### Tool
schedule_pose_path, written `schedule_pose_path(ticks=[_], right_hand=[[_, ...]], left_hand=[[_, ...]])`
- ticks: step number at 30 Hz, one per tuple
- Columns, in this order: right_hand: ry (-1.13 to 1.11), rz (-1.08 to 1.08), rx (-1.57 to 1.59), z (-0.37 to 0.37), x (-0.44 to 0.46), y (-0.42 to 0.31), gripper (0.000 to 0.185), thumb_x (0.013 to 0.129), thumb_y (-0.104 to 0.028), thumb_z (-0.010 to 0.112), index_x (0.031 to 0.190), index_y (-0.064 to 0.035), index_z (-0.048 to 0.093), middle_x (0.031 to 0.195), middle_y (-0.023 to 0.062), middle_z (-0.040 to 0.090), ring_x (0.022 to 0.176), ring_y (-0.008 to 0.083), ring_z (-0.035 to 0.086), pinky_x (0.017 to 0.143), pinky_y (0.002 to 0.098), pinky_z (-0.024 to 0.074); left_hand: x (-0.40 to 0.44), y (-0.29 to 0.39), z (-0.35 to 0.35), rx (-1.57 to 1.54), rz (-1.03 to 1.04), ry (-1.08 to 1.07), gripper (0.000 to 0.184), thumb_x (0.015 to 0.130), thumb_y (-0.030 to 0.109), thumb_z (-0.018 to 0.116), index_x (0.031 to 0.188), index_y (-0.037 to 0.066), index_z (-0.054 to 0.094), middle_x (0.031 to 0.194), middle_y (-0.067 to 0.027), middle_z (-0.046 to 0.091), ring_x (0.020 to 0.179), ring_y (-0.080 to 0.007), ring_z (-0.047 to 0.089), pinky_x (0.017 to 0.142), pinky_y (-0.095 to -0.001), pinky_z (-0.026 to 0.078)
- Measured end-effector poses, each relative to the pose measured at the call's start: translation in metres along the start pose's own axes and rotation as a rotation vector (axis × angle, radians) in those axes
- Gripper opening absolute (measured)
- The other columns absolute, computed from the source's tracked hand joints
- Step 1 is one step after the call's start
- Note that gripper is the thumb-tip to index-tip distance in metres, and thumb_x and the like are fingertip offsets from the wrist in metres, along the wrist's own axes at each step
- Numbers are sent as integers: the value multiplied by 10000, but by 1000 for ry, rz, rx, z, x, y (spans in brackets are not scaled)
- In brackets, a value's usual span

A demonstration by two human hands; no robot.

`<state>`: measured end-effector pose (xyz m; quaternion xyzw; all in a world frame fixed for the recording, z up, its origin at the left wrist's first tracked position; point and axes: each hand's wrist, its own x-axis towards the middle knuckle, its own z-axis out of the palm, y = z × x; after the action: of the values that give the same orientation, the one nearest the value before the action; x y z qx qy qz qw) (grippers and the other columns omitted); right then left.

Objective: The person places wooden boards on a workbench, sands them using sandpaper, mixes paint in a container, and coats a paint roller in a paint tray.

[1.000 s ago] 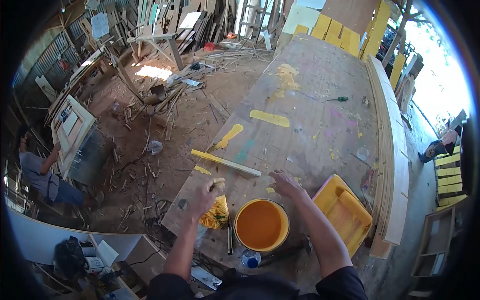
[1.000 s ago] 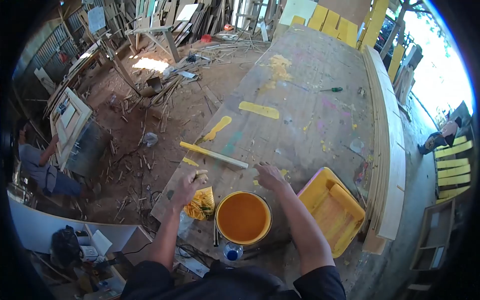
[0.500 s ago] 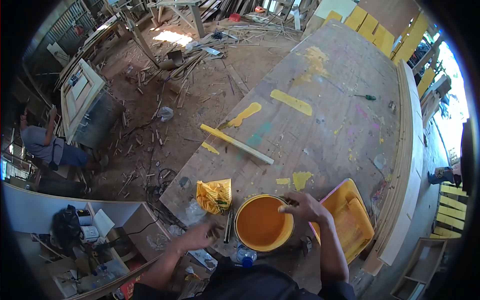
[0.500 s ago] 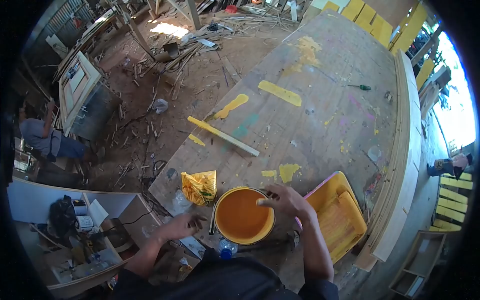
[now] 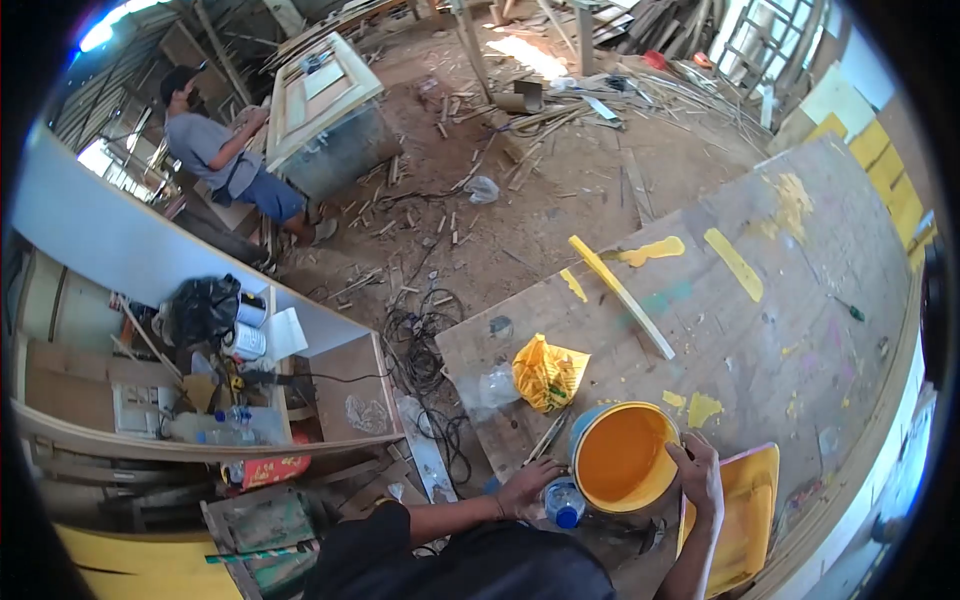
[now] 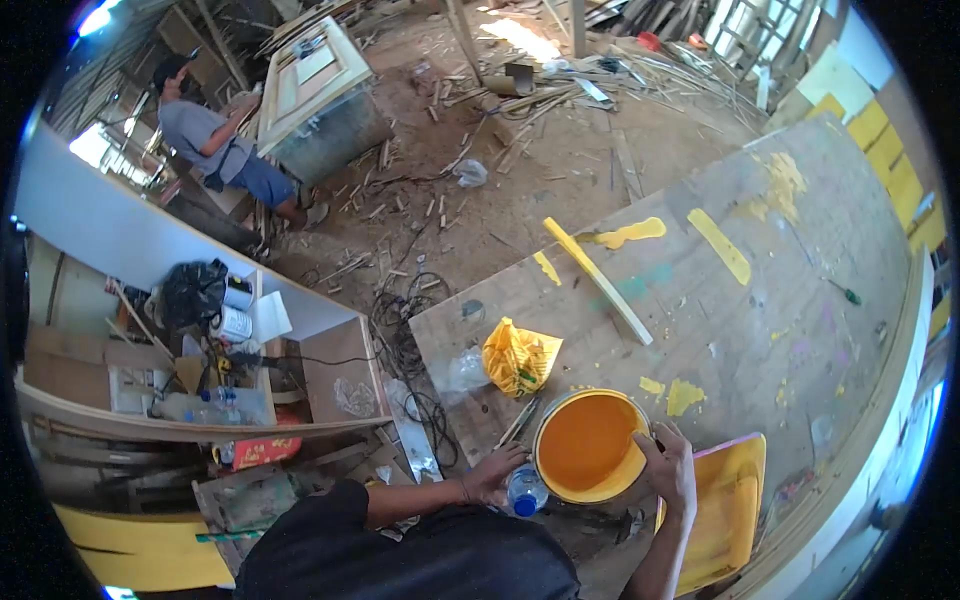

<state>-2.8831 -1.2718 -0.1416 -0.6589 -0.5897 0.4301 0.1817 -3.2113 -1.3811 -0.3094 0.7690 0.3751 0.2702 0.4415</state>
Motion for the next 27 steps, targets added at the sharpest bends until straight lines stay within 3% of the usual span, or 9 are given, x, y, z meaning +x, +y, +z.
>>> schedule_pose_path(ticks=[3, 6, 8, 11, 15, 20, 22, 25, 27], right_hand=[[33, -58, 63, 3, -3, -2, 300, 932, -205, 723, 1061, 63, 684, 848, 122, 574, 774, 189, 523, 719, 342, 435], [47, -59, 70, 5, -4, 2, 301, 957, -201, 690, 860, 39, 535, 769, 14, 377, 754, 117, 379, 669, 329, 339], [31, -33, 25, 5, -3, 11, 299, 954, -202, 709, 1082, 68, 685, 871, 112, 600, 799, 186, 547, 743, 342, 447], [53, -48, -26, 7, -4, 16, 306, 966, -209, 701, 1112, 60, 694, 887, 137, 624, 805, 212, 564, 757, 362, 457], [36, -32, -28, 7, -5, 14, 360, 980, -227, 685, 1180, 73, 689, 999, 213, 703, 930, 258, 657, 858, 394, 490], [26, -153, 70, 14, 3, 44, 339, 970, -219, 684, 1149, 69, 692, 969, 192, 693, 858, 260, 646, 804, 387, 486], [97, -453, -64, 17, -5, 34, 318, 1020, -264, 618, 900, 29, 644, 696, 4, 472, 675, 105, 436, 619, 346, 370], [109, -297, 72, 24, -2, 38, 339, 1034, -245, 601, 824, 21, 583, 675, 16, 452, 690, 118, 432, 620, 348, 355], [108, -288, 12, 19, 9, 57, 337, 1032, -264, 599, 937, 58, 633, 746, 103, 529, 736, 157, 456, 658, 369, 411]], left_hand=[[-9, 0, 5, -78, -21, 43, 1068, 669, 729, 699, 1404, -17, 491, 1366, -249, 526, 1272, -471, 503, 1062, -522, 451], [-21, -4, 8, -69, -27, 129, 1004, 682, 657, 726, 1392, -15, 500, 1346, -246, 535, 1260, -467, 514, 1042, -522, 464], [-21, 18, -6, -93, -58, 161, 870, 685, 467, 796, 1368, 4, 522, 1312, -234, 558, 1241, -456, 539, 1022, -508, 480], [-27, 36, -13, -39, -87, 332, 664, 702, 136, 833, 1304, 41, 571, 1222, -193, 619, 1184, -400, 606, 987, -480, 508], [-57, 48, -23, -43, -249, 640, 620, 772, 195, 904, 1283, 53, 582, 1202, -148, 673, 1083, -290, 696, 900, -417, 559], [-136, 34, -42, 172, -432, 942, 473, 788, 226, 886, 1154, 46, 645, 1076, -129, 725, 962, -287, 725, 866, -418, 563], [-172, 39, -54, 146, -472, 1099, 432, 787, 235, 883, 1105, 43, 663, 1021, -119, 738, 930, -288, 729, 863, -419, 561], [-243, 18, -53, 412, -597, 1130, 384, 787, 234, 873, 1053, 33, 681, 958, -111, 746, 892, -295, 729, 862, -417, 557], [-275, 12, -60, 174, -576, 1455, 409, 772, 192, 875, 1089, 30, 674, 998, -110, 741, 912, -282, 721, 886, -411, 550]])
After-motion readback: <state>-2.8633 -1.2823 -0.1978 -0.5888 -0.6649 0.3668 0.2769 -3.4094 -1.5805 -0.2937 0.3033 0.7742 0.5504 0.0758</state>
